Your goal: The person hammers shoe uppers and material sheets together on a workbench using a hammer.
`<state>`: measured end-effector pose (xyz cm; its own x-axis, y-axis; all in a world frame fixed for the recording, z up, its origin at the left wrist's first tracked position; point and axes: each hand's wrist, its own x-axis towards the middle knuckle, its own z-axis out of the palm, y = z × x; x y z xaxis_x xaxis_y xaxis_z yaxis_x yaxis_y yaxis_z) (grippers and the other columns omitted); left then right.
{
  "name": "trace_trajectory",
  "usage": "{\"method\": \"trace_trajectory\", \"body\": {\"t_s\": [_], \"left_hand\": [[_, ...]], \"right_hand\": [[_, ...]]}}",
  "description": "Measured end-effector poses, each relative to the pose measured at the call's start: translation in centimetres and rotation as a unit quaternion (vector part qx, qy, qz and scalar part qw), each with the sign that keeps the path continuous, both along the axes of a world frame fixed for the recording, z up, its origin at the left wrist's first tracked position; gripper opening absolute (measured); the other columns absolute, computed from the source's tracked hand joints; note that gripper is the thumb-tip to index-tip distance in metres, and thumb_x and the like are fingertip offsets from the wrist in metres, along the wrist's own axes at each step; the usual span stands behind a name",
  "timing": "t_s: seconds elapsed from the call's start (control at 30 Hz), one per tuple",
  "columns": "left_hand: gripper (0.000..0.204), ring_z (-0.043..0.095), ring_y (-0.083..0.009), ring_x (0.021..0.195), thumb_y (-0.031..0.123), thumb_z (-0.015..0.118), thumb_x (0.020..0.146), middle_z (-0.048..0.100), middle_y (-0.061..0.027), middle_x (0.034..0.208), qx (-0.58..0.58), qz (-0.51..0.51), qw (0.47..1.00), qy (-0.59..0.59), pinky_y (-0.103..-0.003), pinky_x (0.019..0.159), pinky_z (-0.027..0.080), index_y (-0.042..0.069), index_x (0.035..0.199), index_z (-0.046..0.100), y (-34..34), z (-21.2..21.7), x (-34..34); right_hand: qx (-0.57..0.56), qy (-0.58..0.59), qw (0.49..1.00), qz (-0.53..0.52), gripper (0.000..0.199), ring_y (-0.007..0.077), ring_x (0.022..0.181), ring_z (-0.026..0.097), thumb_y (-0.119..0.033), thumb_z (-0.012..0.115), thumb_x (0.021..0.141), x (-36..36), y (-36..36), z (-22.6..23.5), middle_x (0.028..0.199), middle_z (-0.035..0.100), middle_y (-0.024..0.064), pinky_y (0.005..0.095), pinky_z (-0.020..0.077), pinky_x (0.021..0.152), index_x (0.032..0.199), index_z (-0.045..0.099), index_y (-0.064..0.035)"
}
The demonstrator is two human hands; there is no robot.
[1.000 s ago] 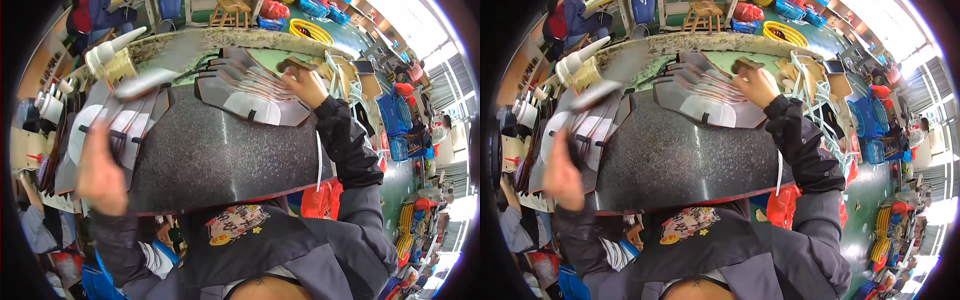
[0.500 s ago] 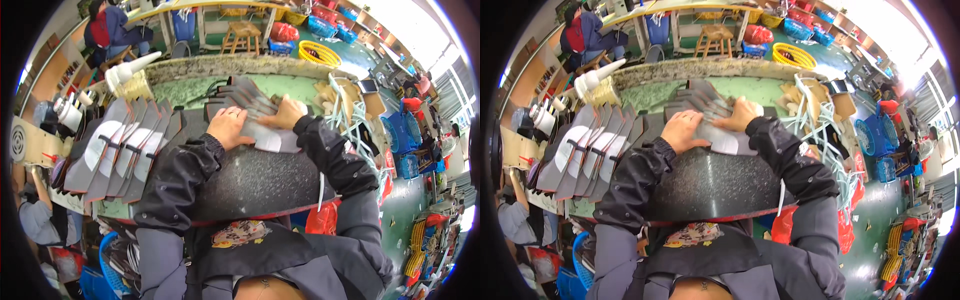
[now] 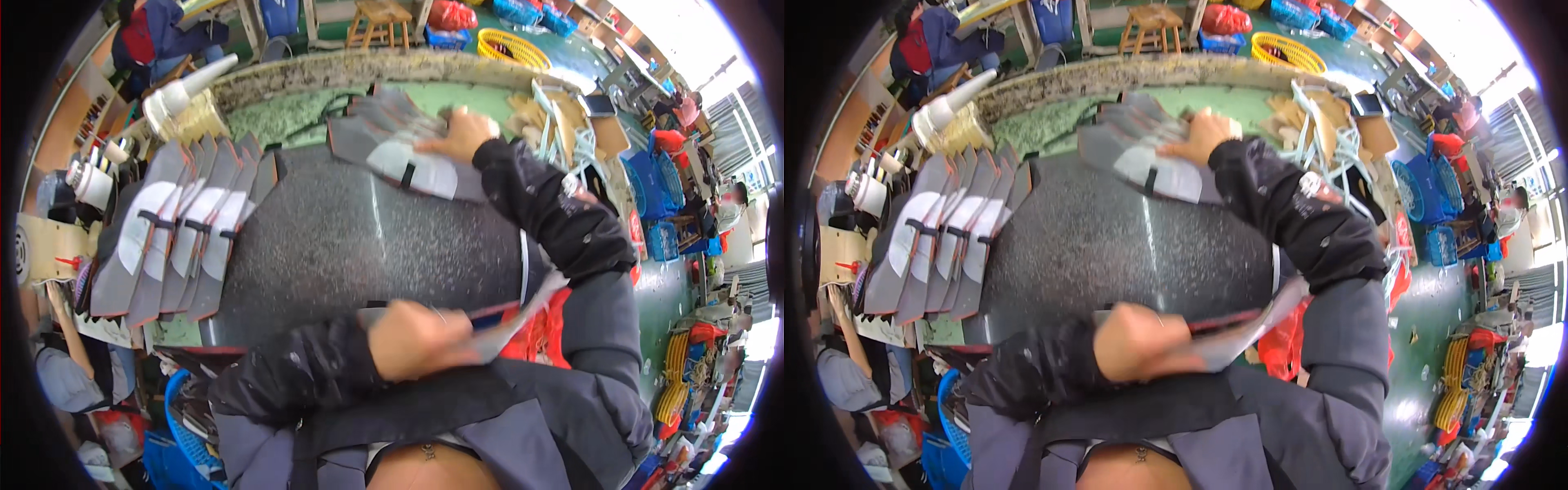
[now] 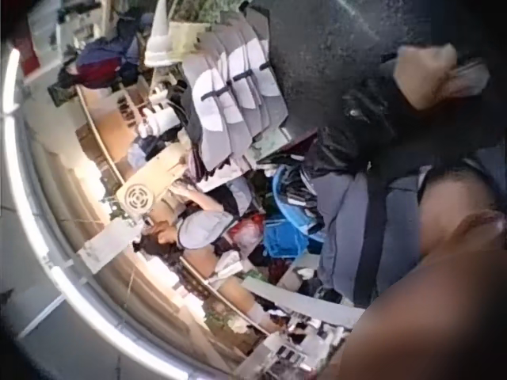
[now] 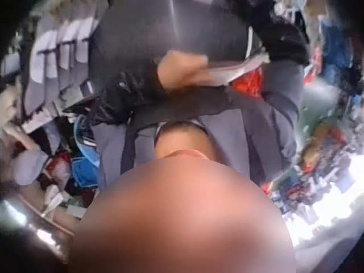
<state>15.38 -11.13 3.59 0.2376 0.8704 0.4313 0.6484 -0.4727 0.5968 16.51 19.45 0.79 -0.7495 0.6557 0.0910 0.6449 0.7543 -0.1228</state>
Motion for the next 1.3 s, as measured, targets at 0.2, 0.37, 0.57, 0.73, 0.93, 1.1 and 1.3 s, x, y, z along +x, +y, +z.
{"method": "trace_trajectory", "body": {"t_s": [0.2, 0.37, 0.57, 0.73, 0.93, 1.1, 1.3], "left_hand": [[0.039, 0.064, -0.0313, 0.072, 0.044, 0.069, 0.080, 0.064, -0.0120, 0.079, -0.230, 0.244, 0.938, 0.085, -0.042, 0.064, 0.049, 0.007, 0.082, 0.057, -5.5, -5.9, -7.4], [0.033, 0.064, -0.0326, 0.091, 0.020, 0.070, 0.082, 0.065, -0.0171, 0.099, -0.248, 0.185, 0.950, -0.037, -0.037, 0.081, 0.050, -0.002, 0.106, 0.064, -1.8, -3.6, -8.9], [0.022, 0.065, -0.0317, 0.075, 0.020, 0.066, 0.082, 0.068, -0.0148, 0.082, -0.365, 0.137, 0.912, -0.128, -0.040, 0.068, 0.051, 0.003, 0.095, 0.069, 5.8, -5.9, -5.3], [0.012, 0.063, -0.0283, 0.078, 0.010, 0.061, 0.081, 0.061, -0.0092, 0.084, -0.100, 0.103, 0.990, -0.009, -0.039, 0.067, 0.052, 0.005, 0.090, 0.065, 5.0, -9.3, -4.3], [0.016, 0.063, -0.0246, 0.076, 0.007, 0.067, 0.079, 0.062, -0.0070, 0.082, -0.042, 0.104, 0.986, 0.120, -0.034, 0.065, 0.052, 0.003, 0.094, 0.065, 4.6, -8.0, -3.8], [0.033, 0.062, -0.0255, 0.075, 0.010, 0.073, 0.074, 0.062, -0.0087, 0.082, -0.262, 0.157, 0.951, -0.044, -0.035, 0.065, 0.051, 0.005, 0.106, 0.066, 2.4, -5.6, -4.4], [0.040, 0.052, -0.0199, 0.084, 0.012, 0.055, 0.078, 0.057, -0.0081, 0.097, -0.061, 0.171, 0.940, 0.288, -0.031, 0.071, 0.044, -0.003, 0.114, 0.060, -0.2, -7.0, -1.4]], "right_hand": [[-0.094, 0.217, 0.927, 0.291, 0.024, 0.0283, 0.073, 0.062, -0.012, 0.061, 0.091, 6.4, -6.6, 4.9, 0.089, 0.063, 0.0139, 0.0305, 0.0504, 0.067, 0.115, 0.063, -0.0069], [-0.377, 0.142, 0.873, 0.277, 0.021, 0.0302, 0.076, 0.064, -0.008, 0.062, 0.086, 13.7, -16.5, 0.1, 0.085, 0.061, 0.0131, 0.0375, 0.0518, 0.063, 0.107, 0.061, -0.0078], [-0.357, 0.029, 0.909, 0.213, 0.037, 0.0405, 0.070, 0.060, -0.009, 0.066, 0.075, 14.8, -19.0, 0.0, 0.079, 0.057, 0.0167, 0.0449, 0.0479, 0.056, 0.103, 0.043, -0.0058], [-0.379, 0.147, 0.882, 0.239, 0.023, 0.0308, 0.070, 0.061, -0.008, 0.056, 0.092, 15.3, -16.3, -0.1, 0.087, 0.057, 0.0137, 0.0377, 0.0510, 0.063, 0.114, 0.059, -0.0043], [-0.335, 0.058, 0.929, 0.145, 0.021, 0.0409, 0.064, 0.061, -0.013, 0.062, 0.087, 13.4, -13.2, 1.2, 0.066, 0.059, 0.0163, 0.0458, 0.0473, 0.053, 0.098, 0.046, -0.0056], [-0.271, -0.063, 0.947, 0.160, 0.022, 0.0399, 0.060, 0.060, -0.019, 0.060, 0.087, 12.9, -13.4, 1.0, 0.063, 0.059, 0.0163, 0.0482, 0.0468, 0.052, 0.098, 0.046, -0.0067], [-0.295, 0.139, 0.926, 0.189, 0.019, 0.0377, 0.063, 0.060, -0.019, 0.057, 0.091, 12.3, -12.7, 0.2, 0.072, 0.058, 0.0151, 0.0432, 0.0497, 0.054, 0.107, 0.058, -0.0093]]}}
